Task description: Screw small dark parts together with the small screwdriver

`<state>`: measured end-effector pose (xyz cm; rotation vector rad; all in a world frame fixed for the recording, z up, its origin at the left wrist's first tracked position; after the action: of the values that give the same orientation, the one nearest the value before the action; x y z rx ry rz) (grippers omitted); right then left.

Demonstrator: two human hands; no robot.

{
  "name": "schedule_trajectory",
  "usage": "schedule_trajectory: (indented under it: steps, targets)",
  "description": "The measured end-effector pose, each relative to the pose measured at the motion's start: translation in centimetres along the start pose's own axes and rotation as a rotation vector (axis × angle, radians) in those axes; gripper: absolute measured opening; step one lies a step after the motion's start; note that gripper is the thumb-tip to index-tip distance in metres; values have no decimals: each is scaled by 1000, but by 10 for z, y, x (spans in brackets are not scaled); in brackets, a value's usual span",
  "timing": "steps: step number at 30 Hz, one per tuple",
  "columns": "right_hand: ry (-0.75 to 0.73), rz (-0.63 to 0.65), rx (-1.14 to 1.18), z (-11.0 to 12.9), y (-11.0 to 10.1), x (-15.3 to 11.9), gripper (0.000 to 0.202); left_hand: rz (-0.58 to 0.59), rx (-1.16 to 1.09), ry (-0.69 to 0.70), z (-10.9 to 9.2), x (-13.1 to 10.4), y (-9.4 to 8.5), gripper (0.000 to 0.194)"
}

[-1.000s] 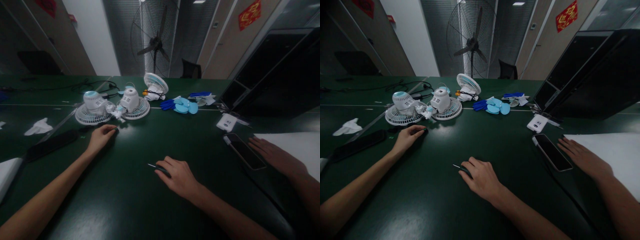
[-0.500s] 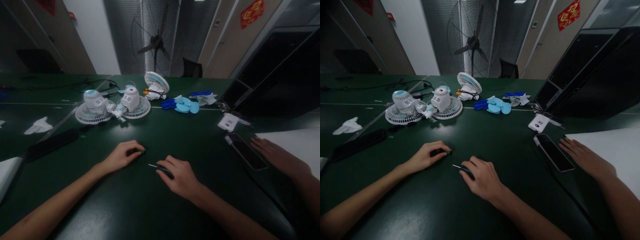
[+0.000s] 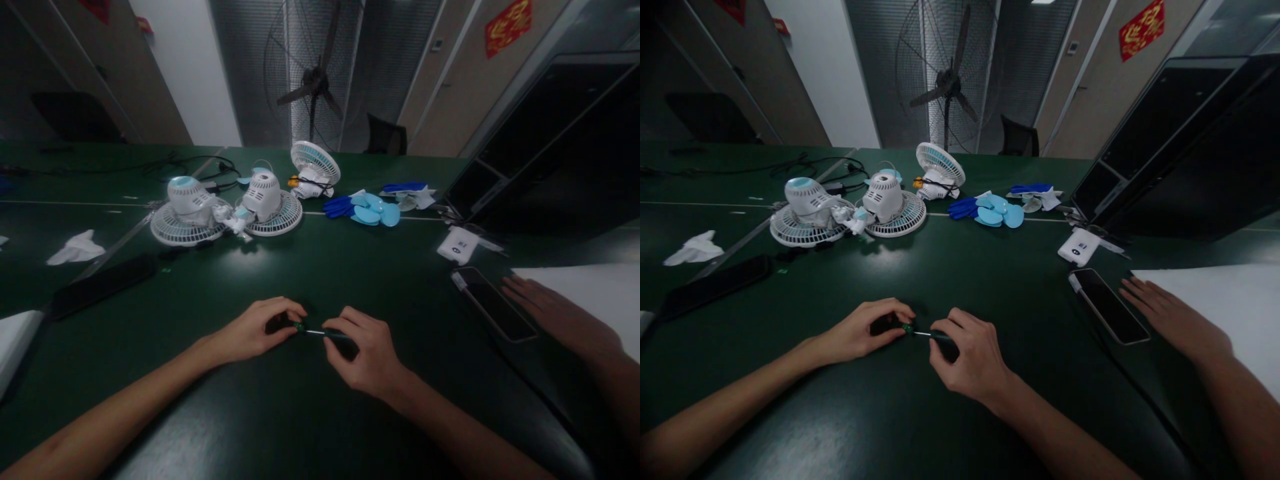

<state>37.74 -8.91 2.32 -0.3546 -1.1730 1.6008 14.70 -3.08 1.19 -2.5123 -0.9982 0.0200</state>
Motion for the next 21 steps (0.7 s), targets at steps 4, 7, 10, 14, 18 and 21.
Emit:
schedule_trajectory:
  steps: [4, 7, 10, 14, 18, 21]
  targets:
    - [12, 24, -10, 1, 0, 0, 15, 0, 3, 7, 0, 0, 1, 28]
    - [-14, 19, -60, 2, 2, 1, 17, -1, 15, 13, 0, 0, 0, 27]
    - [-33, 33, -96, 3, 4, 1, 19, 2, 13, 12, 1, 0, 0, 27]
    - [-33, 75, -112, 2, 8, 1, 22, 31, 7, 20, -1, -1, 3, 28]
    - [-56, 133, -123, 2, 11, 0, 24, 45, 0, 31, -2, 0, 4, 28]
    - [-85, 158, -130, 2, 12, -1, 25, 50, -3, 35, -1, 0, 3, 29]
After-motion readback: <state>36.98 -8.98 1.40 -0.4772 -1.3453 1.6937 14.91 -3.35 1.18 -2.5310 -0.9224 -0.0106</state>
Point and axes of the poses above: each hand's wrist, its own x-axis towards the middle knuckle, its own y-axis out of the palm, z = x × y, the point moved 4 cm from there along x, towards the middle knuckle, and after that the axes turned 11 degrees about -x, right-handed, at the moved point
